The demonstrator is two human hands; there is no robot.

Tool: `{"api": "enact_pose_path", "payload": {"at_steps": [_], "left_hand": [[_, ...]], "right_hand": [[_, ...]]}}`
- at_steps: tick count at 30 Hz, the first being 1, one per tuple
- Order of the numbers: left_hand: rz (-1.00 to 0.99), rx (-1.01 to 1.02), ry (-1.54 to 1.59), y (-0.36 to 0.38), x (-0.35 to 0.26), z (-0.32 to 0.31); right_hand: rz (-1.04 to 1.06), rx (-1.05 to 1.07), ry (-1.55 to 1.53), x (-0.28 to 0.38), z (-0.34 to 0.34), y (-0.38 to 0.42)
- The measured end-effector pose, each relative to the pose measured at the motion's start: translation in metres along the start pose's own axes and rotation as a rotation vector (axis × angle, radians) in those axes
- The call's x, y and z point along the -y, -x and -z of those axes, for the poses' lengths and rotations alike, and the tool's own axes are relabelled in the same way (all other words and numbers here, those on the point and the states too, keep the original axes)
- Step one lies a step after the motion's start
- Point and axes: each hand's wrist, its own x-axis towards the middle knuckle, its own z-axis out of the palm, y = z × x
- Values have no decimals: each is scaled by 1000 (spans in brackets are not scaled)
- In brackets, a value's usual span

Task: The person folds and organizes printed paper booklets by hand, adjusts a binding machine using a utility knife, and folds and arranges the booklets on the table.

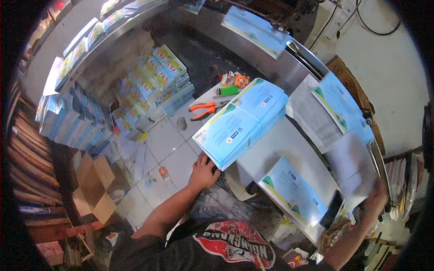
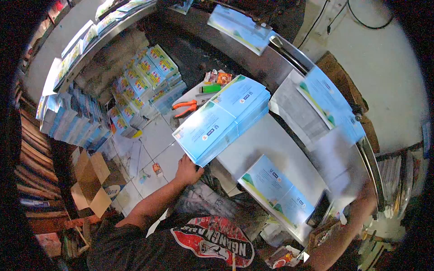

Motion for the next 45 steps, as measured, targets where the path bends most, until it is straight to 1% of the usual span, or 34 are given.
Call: {"api": "enact_pose_path", "payload": {"at_steps": [1,3,4,6,7,8,9,10,11,13,14,16,17,18,20,22,24,25,26,27,29,30,32,33,35,36,37,38,39,40,42,43,44,45], "left_hand": [[3,1,0,-1,-1,2],[30,8,18,1,-5,8],[31,7,17,1,-6,9],[32,13,20,0,-5,9],[32,10,18,-1,-6,9],[42,24,11,-1,-6,10],[51,37,5,-1,-7,10],[51,32,5,-2,-7,11],[41,33,10,-2,-7,11],[32,38,12,-1,-6,11],[29,36,7,-1,-5,10],[13,40,-1,-1,-3,7],[19,31,8,-3,-1,2],[27,21,19,-4,-1,0],[12,17,19,-4,-2,0],[2,15,16,-2,-2,-1],[-2,9,19,-2,-3,-1],[-3,8,19,-2,-4,1],[2,27,28,-1,-6,5],[8,46,37,0,-7,7],[5,33,39,-1,-4,6],[3,24,42,0,-4,6],[5,22,33,1,-4,6],[2,20,22,1,-5,8],[18,38,29,-1,-8,11],[36,58,33,0,-8,11],[39,58,33,0,-8,10],[43,63,24,-1,-7,8],[46,66,15,-2,-6,8],[48,61,14,-2,-5,9],[47,60,39,-3,-4,8],[51,57,38,-3,-4,8],[55,48,42,-2,-4,7],[57,39,45,-2,-4,7]], "right_hand": [[128,-288,-91,-41,1,-23],[351,-653,308,-72,17,-65],[350,-653,306,-90,12,-79],[340,-605,300,-124,-14,-103],[157,-431,62,-138,-42,-108],[155,-432,59,-151,-68,-105],[215,-299,97,-164,-90,-99],[276,-168,134,-161,-96,-96],[277,-173,132,-159,-102,-89],[238,-221,183,-121,-106,-57],[229,-218,182,-119,-108,-48],[96,-45,69,-121,-115,-31],[105,-29,101,-129,-124,-26],[100,-32,105,-121,-125,-17],[259,11,77,-67,-123,17],[195,259,-82,25,-94,56],[224,456,-157,92,-81,96],[315,442,-87,118,-79,116],[405,428,-17,130,-77,133],[406,428,-17,129,-82,143],[367,621,12,127,-97,155],[371,622,13,127,-94,153],[368,698,-136,125,-80,143],[368,700,-135,121,-72,136],[325,760,-277,107,-55,115],[289,623,-284,107,-45,102],[256,495,-46,98,-36,88],[297,316,-84,75,-36,73],[148,397,-123,56,-23,46],[-32,388,-67,40,-7,22],[38,-131,125,-38,3,-23],[177,-423,197,-99,-1,-47],[176,-420,194,-96,3,-57],[218,-523,237,-87,15,-73]]}}
